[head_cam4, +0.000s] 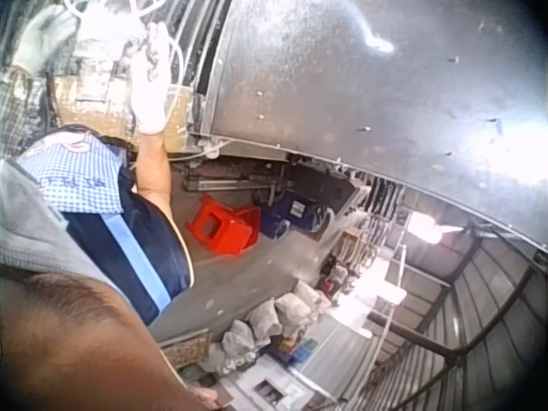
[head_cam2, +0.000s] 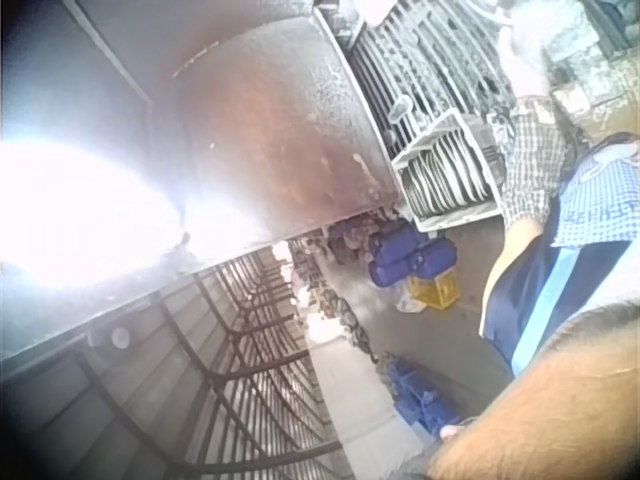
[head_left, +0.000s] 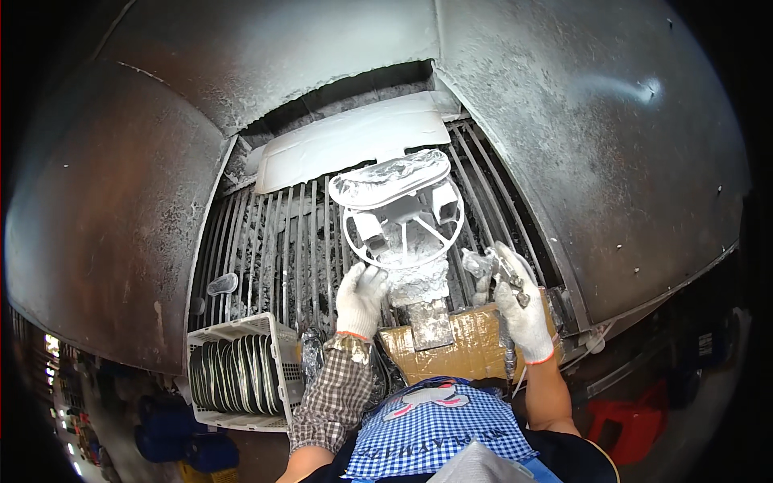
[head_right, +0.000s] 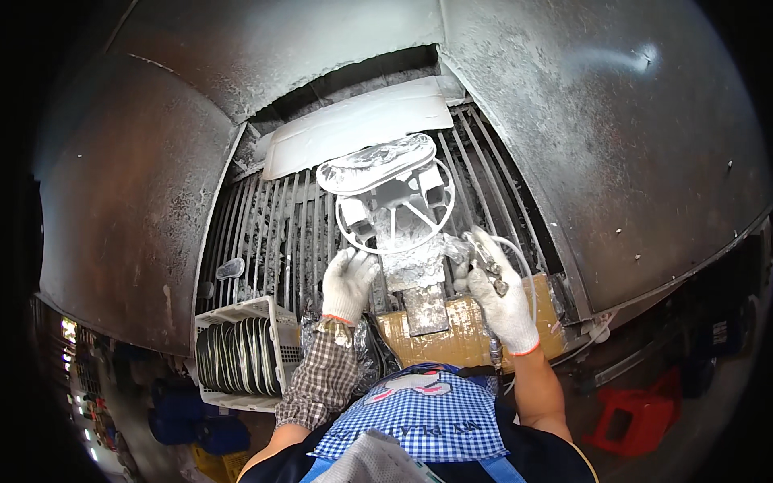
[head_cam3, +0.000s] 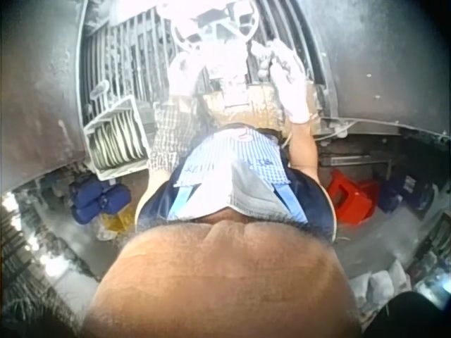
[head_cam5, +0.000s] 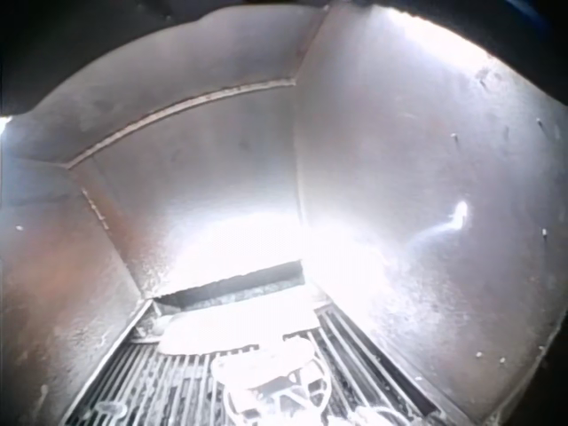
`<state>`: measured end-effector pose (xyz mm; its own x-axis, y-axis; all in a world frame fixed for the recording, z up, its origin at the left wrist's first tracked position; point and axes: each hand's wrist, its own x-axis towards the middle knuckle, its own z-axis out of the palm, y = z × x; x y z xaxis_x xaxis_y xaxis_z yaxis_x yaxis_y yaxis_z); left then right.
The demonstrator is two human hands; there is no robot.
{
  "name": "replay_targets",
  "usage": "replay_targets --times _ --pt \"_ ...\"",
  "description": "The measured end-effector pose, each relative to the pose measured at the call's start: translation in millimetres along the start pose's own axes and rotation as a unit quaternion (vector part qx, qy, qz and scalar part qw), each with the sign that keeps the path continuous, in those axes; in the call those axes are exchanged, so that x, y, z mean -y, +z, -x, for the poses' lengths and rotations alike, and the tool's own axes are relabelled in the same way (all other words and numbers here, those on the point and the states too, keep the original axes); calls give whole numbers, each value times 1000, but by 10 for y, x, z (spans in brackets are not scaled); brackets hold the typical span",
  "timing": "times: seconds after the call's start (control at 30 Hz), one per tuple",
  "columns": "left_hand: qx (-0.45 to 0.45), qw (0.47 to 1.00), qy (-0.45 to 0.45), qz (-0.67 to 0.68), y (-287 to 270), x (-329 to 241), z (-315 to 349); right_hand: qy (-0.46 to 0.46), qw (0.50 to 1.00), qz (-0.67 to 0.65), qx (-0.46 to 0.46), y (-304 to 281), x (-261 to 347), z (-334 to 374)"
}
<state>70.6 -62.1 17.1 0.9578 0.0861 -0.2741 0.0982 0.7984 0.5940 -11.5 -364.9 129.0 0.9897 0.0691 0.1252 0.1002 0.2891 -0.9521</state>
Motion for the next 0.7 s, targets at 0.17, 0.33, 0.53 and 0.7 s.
replay_targets --times 0.17,0.33,0.53,0.7 --pt "24 998 -58 -29 487 192 423 66 994 44 -79 -336 -334 236" --pt "116 992 -20 37 1096 335 141 77 980 120 -135 -567 -639 437" --pt "-5 995 7 103 1695 334 -351 136 975 91 -148 -614 -776 660" --pt "-49 961 130 -239 1783 208 -560 162 971 114 -137 -527 -790 714"
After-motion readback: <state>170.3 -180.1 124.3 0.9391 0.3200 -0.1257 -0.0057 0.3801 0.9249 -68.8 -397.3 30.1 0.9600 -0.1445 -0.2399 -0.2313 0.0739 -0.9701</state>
